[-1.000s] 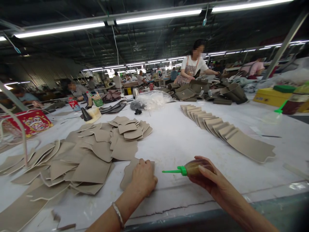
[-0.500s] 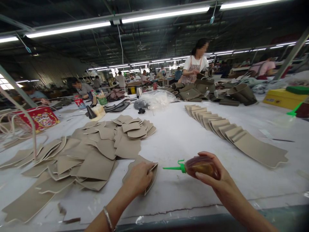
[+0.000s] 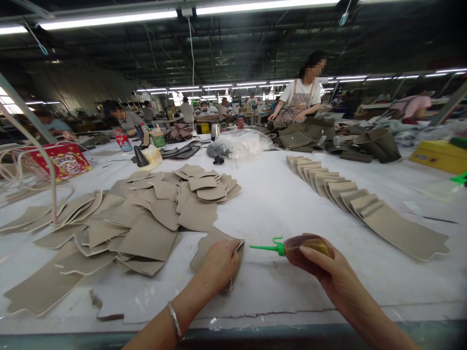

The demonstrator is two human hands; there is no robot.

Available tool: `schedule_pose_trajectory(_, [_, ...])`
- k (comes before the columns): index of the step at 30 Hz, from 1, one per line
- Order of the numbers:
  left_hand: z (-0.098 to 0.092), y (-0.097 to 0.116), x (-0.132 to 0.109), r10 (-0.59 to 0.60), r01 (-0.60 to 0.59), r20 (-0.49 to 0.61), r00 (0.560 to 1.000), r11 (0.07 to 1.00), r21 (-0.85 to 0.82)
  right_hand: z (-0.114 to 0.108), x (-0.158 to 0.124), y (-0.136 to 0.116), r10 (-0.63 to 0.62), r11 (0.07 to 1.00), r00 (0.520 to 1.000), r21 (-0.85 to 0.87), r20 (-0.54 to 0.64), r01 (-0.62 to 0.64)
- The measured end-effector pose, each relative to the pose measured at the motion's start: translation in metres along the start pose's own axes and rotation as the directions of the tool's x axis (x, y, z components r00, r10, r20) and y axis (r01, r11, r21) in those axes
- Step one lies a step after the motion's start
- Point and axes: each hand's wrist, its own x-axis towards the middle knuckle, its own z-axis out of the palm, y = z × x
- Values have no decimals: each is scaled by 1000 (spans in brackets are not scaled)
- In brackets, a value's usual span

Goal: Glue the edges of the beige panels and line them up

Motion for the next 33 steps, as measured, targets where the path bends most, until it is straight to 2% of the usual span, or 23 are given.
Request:
schedule_pose_trajectory(5, [0, 1, 5, -27, 27, 16, 1000, 999, 26, 3, 0, -3, -203, 947, 979, -253, -1, 196])
schedule_pose_trajectory(10, [3, -1, 7, 7, -7, -13, 1000, 1000, 3, 5, 1, -3, -239, 894, 970, -377, 52, 241])
schedule_pose_trajectory(12, [2, -2, 7, -10, 10, -5, 1000, 1000, -8, 7, 1, -3, -282, 841, 953, -450, 108, 300])
schedule_pose_trajectory(16, [0, -4, 6, -11, 11, -2, 1000, 998, -65, 13, 5, -2, -423, 671, 881, -581, 210, 461])
schedule_pose_trajectory(22, [1, -7, 8, 4, -4, 6, 1000, 994, -107, 18, 13, 0, -407, 600, 867, -631, 288, 492])
schedule_pose_trajectory(27, [0, -6, 9, 14, -12, 12, 1000, 993, -121, 19, 16, -2, -423, 517, 835, -663, 351, 541])
schedule_pose_trajectory(30, [-2, -5, 9, 19, -17, 19, 1000, 995, -102, 19, 15, -3, -419, 493, 821, -661, 388, 565])
schedule_pose_trajectory(33, [-3, -4, 10, 9, -6, 43, 999, 997, -82, 17, 15, -3, -394, 499, 830, -667, 395, 554])
